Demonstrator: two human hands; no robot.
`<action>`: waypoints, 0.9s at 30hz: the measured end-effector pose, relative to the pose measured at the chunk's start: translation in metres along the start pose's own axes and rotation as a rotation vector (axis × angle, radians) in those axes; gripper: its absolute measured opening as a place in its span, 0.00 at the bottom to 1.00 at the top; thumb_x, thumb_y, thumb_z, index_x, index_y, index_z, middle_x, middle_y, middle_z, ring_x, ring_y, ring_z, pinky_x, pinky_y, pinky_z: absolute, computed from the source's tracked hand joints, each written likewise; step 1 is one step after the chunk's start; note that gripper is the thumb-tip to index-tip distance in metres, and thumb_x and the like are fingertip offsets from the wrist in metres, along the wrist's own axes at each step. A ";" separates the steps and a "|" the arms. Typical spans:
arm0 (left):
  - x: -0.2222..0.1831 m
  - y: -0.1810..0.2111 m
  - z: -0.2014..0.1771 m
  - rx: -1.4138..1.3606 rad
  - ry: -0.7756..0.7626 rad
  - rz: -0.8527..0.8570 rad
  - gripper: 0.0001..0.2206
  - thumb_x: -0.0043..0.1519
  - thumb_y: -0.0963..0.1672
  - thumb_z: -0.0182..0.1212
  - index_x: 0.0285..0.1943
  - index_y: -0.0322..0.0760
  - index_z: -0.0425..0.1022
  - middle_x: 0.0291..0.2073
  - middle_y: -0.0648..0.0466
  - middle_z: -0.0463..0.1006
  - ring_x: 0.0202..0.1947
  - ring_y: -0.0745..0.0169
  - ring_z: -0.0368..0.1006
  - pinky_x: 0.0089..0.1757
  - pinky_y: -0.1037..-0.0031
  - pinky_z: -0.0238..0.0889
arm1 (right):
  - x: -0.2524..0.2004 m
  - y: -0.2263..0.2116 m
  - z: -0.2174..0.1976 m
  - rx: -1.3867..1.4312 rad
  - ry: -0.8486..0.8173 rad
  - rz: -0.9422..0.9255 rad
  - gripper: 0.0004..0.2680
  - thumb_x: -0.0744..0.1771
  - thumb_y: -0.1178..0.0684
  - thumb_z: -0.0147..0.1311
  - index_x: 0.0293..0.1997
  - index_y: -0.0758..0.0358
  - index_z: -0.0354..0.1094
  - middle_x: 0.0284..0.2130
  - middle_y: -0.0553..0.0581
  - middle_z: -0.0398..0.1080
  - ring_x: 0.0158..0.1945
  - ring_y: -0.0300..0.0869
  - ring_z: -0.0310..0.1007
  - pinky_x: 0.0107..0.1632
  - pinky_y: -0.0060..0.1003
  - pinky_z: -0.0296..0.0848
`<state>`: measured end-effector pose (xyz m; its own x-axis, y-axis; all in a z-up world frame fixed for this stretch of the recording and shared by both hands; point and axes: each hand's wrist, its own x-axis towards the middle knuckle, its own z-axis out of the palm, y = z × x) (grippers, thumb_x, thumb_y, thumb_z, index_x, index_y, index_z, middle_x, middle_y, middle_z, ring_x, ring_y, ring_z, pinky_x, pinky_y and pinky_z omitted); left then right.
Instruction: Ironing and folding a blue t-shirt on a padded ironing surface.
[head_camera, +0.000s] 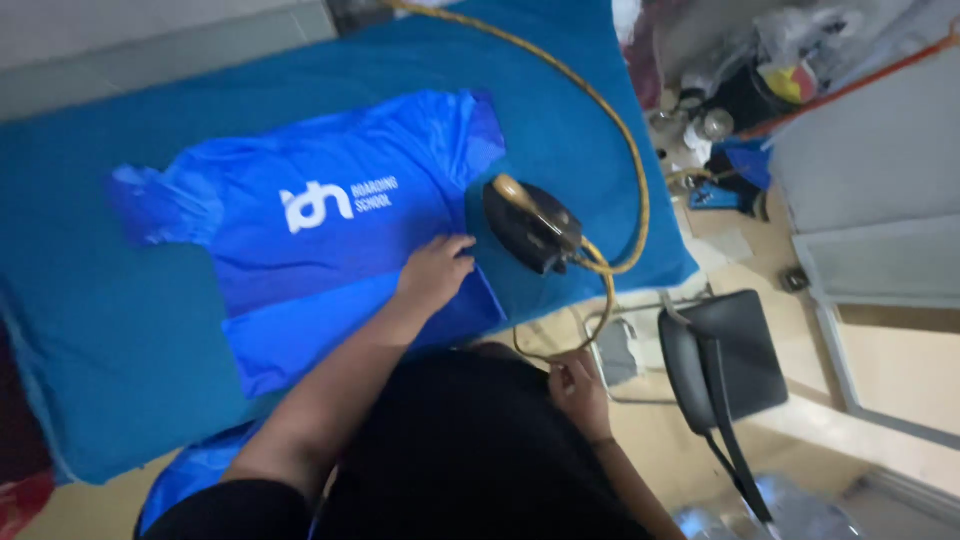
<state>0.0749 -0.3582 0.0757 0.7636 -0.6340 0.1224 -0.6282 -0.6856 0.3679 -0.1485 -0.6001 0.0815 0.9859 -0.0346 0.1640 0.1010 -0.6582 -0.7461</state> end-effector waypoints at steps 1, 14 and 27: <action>-0.008 -0.004 -0.004 -0.055 0.095 0.040 0.06 0.56 0.45 0.63 0.35 0.42 0.83 0.55 0.55 0.78 0.54 0.51 0.73 0.48 0.62 0.69 | 0.005 -0.006 0.000 -0.005 0.004 0.172 0.05 0.64 0.60 0.59 0.40 0.62 0.75 0.39 0.58 0.72 0.36 0.46 0.76 0.38 0.38 0.77; 0.004 0.037 -0.204 -1.301 0.199 -0.113 0.09 0.70 0.39 0.54 0.50 0.27 0.80 0.44 0.49 0.83 0.42 0.66 0.78 0.40 0.72 0.76 | 0.152 -0.214 0.056 1.041 -0.455 -0.034 0.24 0.66 0.60 0.62 0.61 0.58 0.42 0.59 0.60 0.61 0.55 0.44 0.72 0.56 0.41 0.75; -0.076 0.075 -0.516 -1.111 0.759 0.150 0.10 0.70 0.37 0.53 0.58 0.26 0.74 0.54 0.48 0.78 0.32 0.67 0.74 0.35 0.76 0.70 | 0.283 -0.242 -0.026 0.119 0.546 -0.332 0.10 0.71 0.62 0.52 0.60 0.65 0.62 0.52 0.58 0.68 0.54 0.42 0.71 0.61 0.36 0.69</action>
